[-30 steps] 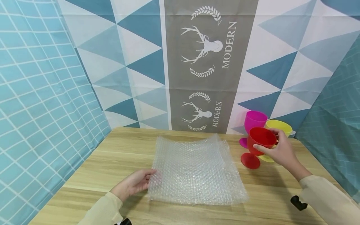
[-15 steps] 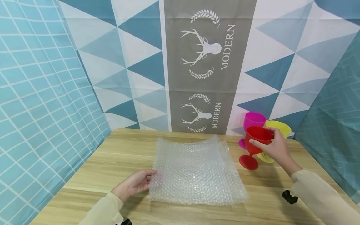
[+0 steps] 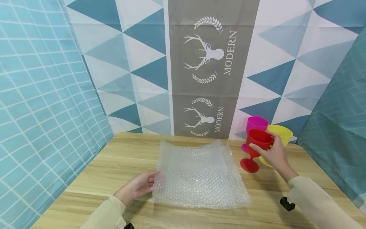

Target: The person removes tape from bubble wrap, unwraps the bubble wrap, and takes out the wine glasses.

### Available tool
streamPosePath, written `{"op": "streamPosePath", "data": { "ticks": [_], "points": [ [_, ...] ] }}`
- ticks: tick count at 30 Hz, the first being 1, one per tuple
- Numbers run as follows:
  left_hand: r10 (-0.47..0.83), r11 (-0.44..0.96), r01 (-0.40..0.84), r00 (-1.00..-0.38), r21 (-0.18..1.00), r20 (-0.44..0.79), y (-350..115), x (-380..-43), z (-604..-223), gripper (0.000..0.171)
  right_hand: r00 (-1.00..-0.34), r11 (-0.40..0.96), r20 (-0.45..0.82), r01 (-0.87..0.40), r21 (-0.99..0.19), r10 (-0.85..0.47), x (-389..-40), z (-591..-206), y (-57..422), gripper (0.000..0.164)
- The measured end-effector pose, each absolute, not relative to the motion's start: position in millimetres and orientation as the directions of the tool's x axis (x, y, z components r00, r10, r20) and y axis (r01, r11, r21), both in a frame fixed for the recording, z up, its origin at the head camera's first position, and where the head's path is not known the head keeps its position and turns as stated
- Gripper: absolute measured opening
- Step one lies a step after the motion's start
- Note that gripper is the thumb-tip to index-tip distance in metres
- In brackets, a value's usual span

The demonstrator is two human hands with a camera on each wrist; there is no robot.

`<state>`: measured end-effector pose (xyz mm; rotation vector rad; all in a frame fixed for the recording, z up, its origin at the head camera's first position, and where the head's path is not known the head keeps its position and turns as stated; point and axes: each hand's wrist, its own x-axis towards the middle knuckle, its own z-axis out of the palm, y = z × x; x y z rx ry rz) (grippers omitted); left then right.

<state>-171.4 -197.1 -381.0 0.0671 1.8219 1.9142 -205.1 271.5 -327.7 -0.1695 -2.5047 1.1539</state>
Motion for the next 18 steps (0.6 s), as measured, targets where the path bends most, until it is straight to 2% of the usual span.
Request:
{"op": "streamPosePath", "data": {
  "ticks": [4,7,11,14,18],
  "points": [
    [0.234,0.187,-0.220,-0.937,0.957,-0.261,-189,-167,-375,0.065,-0.915,0.663,0.302,-0.052,-0.747,0.268,-196,-329,270,0.101],
    [0.147,0.315,-0.149,-0.968,0.937,-0.203,-186,-163,-367,0.071,-0.897,0.691,0.353,-0.078,-0.719,0.265,-185,-328,267,0.104],
    [0.036,0.493,-0.017,-0.999,0.870,-0.041,-187,-154,-356,0.072,-0.863,0.726,0.443,-0.139,-0.673,0.245,-168,-331,255,0.104],
    [-0.023,0.568,0.080,-0.993,0.819,0.113,-189,-151,-349,0.069,-0.845,0.747,0.480,-0.158,-0.645,0.236,-157,-333,244,0.104],
    [-0.004,0.638,0.234,-0.952,0.734,0.307,-190,-151,-344,0.066,-0.825,0.776,0.517,-0.166,-0.609,0.229,-147,-333,232,0.102]
  ]
}}
